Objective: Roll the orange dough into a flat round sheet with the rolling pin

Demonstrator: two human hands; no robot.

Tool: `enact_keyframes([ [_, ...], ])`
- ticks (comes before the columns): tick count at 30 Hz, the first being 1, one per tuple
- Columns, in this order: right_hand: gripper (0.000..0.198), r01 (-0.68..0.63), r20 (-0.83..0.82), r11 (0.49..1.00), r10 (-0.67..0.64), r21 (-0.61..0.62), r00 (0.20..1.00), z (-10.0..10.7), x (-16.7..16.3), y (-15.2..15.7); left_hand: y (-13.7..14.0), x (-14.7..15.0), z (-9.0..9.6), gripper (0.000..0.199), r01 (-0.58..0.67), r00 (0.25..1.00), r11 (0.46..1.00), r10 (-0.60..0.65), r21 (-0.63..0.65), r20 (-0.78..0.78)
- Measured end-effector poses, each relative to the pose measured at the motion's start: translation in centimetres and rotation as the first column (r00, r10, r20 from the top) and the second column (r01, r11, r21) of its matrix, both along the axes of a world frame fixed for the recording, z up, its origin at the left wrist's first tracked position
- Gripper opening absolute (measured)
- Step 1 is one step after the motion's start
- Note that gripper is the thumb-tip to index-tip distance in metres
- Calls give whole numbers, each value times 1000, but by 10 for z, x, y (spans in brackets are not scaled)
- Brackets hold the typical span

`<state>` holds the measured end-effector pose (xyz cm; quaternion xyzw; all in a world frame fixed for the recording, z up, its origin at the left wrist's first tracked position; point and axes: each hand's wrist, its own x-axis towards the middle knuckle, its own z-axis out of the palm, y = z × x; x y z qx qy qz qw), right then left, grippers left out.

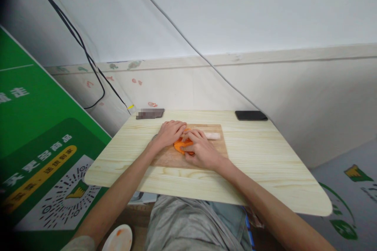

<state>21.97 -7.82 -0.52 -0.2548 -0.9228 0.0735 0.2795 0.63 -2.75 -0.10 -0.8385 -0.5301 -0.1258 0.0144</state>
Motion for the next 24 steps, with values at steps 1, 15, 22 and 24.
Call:
enact_keyframes([
  [1,32,-2,0,1000,2,-1,1000,0,0,0,0,0,0,39,0,1000,1000,0,-3,-5],
  [15,9,38,-20,984,-35,175,999,-8,-12,0,2,-2,-2,40,-11,1000,999,11,-32,6],
  [22,17,35,-13,974,-33,225,999,-18,-18,1,0,0,-1,40,-13,1000,1000,13,-10,11],
  [24,16,34,-11,975,-33,221,999,-18,-18,0,0,1,0,39,-17,1000,1000,17,-10,11],
])
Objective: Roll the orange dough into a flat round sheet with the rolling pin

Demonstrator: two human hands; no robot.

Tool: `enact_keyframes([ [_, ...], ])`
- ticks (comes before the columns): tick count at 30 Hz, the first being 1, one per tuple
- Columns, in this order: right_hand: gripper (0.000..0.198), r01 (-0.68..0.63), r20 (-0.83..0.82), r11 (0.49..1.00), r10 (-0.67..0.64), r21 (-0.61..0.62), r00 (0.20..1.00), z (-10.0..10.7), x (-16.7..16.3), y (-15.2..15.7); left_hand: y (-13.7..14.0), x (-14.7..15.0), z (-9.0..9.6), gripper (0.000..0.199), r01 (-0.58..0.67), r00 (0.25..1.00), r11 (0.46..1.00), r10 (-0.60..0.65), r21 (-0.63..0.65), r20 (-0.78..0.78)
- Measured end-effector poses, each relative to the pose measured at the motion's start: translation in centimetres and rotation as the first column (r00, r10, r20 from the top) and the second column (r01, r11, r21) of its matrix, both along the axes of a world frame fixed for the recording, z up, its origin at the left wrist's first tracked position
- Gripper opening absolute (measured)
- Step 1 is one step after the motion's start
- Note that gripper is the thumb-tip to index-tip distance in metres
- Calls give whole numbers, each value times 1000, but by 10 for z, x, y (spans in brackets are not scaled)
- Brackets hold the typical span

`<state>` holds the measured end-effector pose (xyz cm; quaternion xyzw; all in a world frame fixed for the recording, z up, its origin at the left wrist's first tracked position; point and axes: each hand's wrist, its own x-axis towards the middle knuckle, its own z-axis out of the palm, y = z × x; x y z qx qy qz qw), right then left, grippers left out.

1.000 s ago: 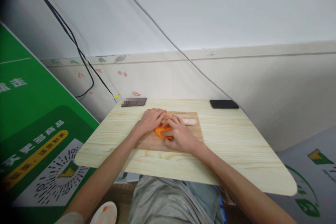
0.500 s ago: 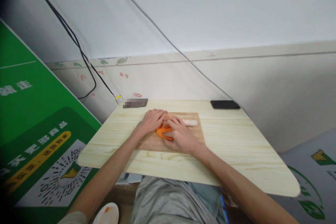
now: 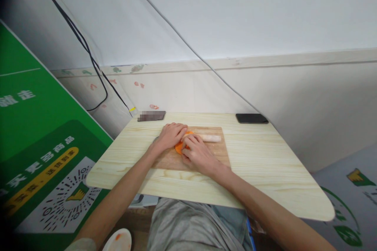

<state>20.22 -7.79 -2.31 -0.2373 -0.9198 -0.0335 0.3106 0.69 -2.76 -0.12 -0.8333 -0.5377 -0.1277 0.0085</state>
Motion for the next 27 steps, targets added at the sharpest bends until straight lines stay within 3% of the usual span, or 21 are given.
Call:
enact_keyframes([
  [6,17,-50,34,998,51,-35,998,12,16,1,1,0,-1,38,13,1000,1000,-13,-4,14],
  [12,46,-77,109,980,98,-184,989,26,35,3,2,-1,-3,38,1,999,1000,-2,0,40],
  [21,33,-101,102,987,114,-126,988,25,36,3,1,0,-2,38,6,1000,1000,-7,17,29],
  [27,27,-117,101,979,135,-164,986,28,39,3,1,0,-1,38,23,1000,1000,-23,18,17],
])
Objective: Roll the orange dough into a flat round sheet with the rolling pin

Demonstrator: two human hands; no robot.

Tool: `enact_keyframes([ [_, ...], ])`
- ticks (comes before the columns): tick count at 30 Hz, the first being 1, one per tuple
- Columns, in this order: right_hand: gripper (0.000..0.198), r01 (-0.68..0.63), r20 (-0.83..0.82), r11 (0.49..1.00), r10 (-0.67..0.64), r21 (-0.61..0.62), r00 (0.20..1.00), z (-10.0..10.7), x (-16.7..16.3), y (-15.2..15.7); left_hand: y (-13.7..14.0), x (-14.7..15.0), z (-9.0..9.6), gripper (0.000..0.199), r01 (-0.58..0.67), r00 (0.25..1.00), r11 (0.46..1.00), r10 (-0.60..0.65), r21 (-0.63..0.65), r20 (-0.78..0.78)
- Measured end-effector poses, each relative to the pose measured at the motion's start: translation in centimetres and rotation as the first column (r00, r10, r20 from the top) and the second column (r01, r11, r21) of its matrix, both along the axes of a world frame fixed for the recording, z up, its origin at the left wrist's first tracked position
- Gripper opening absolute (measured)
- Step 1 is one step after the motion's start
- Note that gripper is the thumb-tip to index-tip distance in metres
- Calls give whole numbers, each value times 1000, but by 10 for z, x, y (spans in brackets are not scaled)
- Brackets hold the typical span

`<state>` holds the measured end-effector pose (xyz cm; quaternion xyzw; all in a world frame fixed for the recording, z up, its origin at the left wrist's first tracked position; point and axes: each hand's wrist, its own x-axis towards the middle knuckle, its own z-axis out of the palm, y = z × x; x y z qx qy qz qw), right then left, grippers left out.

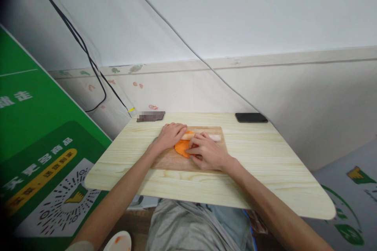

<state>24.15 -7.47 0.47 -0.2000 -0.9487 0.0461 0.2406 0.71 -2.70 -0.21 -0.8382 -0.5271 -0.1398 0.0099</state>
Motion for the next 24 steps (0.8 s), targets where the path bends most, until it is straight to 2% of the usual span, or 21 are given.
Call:
enact_keyframes([
  [10,17,14,63,999,-12,-39,998,8,-3,0,-2,1,0,38,2,999,1000,-2,8,-33],
  [24,21,6,25,1000,-5,-27,1000,5,-8,-3,-5,1,4,40,-11,998,1000,12,16,-62],
])
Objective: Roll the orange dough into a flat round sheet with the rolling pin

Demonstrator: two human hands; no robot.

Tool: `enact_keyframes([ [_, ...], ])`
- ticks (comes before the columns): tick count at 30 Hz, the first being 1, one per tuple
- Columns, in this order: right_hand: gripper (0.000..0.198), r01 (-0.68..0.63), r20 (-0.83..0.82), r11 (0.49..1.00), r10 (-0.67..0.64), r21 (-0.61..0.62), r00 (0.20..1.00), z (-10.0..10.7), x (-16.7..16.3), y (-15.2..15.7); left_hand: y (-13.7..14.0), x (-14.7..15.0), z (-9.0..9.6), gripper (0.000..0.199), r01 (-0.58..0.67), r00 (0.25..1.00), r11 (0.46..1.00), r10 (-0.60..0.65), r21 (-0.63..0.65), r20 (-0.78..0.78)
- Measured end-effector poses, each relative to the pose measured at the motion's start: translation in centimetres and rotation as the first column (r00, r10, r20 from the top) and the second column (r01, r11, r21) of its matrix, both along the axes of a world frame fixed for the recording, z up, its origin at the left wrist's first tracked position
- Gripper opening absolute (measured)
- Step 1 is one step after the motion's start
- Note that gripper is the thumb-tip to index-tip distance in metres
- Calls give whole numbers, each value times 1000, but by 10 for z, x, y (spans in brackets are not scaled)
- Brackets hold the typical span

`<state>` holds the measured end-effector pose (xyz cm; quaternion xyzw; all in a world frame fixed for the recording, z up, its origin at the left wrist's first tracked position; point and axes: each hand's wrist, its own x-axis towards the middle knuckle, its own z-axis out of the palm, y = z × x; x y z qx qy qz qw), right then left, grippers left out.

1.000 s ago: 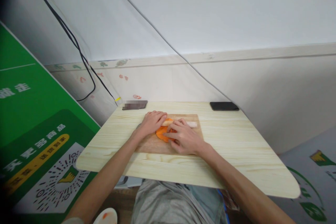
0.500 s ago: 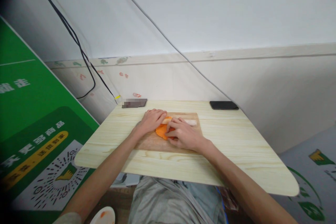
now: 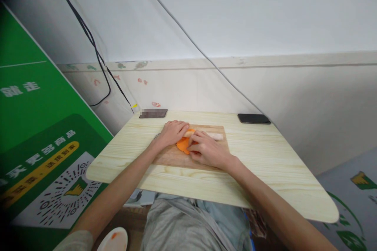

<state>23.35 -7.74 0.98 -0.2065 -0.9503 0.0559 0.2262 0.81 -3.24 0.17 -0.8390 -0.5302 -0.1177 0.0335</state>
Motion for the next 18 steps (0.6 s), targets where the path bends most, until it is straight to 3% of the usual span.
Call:
enact_keyframes([
  [9,12,29,-16,997,-28,73,999,-6,-6,0,-1,-1,2,40,3,1000,1000,-3,-3,-1],
  [18,12,133,50,981,-141,142,989,-6,-20,-5,-1,0,0,38,1,1000,1000,-1,-1,21],
])
